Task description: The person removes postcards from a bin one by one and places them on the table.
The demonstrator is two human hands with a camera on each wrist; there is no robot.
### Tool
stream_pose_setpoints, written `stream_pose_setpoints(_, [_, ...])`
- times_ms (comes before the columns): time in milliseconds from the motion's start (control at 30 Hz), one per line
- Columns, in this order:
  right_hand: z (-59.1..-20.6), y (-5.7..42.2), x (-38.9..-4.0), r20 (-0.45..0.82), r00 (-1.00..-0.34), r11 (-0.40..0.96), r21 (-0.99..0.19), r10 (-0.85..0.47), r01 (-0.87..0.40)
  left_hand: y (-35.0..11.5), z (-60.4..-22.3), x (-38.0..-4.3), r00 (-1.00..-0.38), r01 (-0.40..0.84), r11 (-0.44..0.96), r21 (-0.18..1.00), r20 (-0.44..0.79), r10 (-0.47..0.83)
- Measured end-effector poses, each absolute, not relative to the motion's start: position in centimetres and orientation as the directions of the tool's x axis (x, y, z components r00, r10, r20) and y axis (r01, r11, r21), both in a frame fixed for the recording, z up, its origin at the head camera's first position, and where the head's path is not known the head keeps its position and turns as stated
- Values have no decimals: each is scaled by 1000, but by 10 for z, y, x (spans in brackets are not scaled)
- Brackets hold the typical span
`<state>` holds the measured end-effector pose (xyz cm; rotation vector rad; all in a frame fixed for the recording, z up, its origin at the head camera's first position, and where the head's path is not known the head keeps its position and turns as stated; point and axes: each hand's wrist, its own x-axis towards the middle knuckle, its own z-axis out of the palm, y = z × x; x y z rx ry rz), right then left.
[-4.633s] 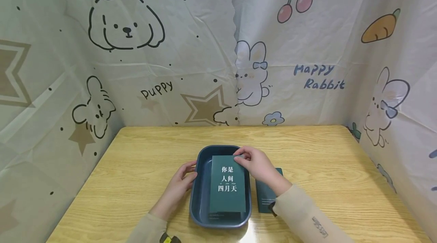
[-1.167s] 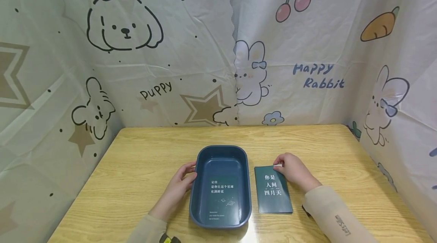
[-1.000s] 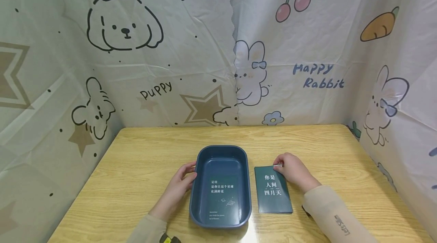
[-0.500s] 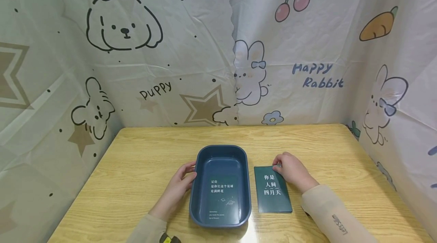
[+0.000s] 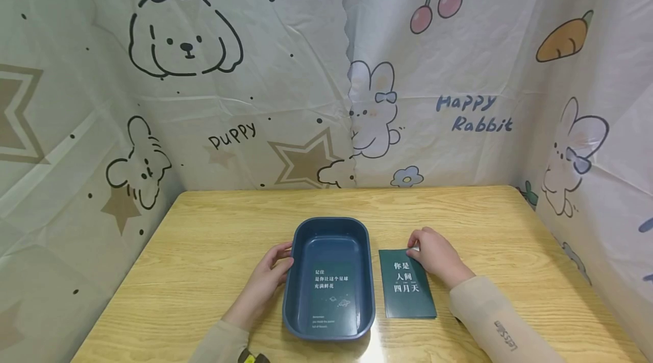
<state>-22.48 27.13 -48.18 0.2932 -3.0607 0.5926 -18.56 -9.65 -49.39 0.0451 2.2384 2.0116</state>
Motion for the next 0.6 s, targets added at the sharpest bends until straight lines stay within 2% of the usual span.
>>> stream_pose_setpoints(600, [-482, 271, -222, 63, -982, 918, -348, -178, -188, -96, -494, -186, -991, -68, 111, 992, -80, 112])
